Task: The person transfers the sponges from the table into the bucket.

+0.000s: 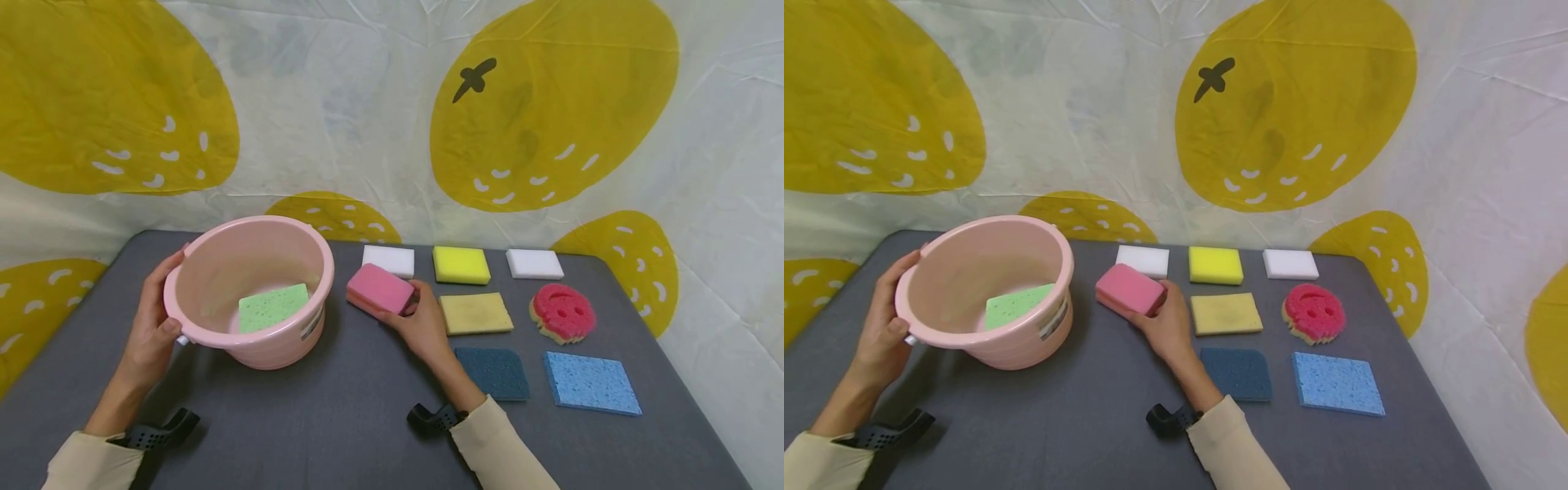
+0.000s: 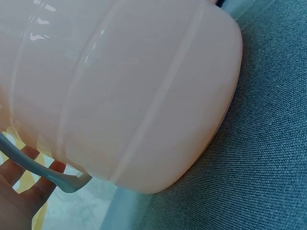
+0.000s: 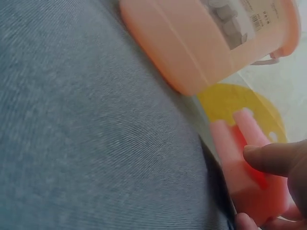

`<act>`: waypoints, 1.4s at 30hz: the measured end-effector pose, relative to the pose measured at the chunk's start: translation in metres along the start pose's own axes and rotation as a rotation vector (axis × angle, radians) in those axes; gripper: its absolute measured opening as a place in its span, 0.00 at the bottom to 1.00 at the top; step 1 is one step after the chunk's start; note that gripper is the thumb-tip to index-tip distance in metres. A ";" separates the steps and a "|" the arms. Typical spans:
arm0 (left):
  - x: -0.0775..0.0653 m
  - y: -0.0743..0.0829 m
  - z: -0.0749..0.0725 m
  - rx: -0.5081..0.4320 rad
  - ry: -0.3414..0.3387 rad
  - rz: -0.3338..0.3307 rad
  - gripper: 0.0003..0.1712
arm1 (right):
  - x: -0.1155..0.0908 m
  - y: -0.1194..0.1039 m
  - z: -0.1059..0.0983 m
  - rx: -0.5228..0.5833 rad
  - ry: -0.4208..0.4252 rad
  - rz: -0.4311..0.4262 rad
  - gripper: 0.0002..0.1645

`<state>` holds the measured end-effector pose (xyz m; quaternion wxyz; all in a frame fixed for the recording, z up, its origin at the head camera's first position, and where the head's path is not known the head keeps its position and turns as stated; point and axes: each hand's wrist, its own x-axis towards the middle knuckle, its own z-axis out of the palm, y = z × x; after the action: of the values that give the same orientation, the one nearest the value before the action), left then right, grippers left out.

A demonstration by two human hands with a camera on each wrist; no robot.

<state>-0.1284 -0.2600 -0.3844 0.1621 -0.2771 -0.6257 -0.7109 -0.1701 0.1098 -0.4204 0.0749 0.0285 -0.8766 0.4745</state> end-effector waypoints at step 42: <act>-0.002 -0.001 0.001 0.004 0.014 -0.014 0.44 | 0.027 -0.078 -0.058 0.152 -0.089 -0.057 0.48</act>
<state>-0.1272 -0.2586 -0.3857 0.1619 -0.2673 -0.6280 -0.7127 -0.1812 0.1162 -0.3200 0.0468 0.0799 -0.8393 0.5358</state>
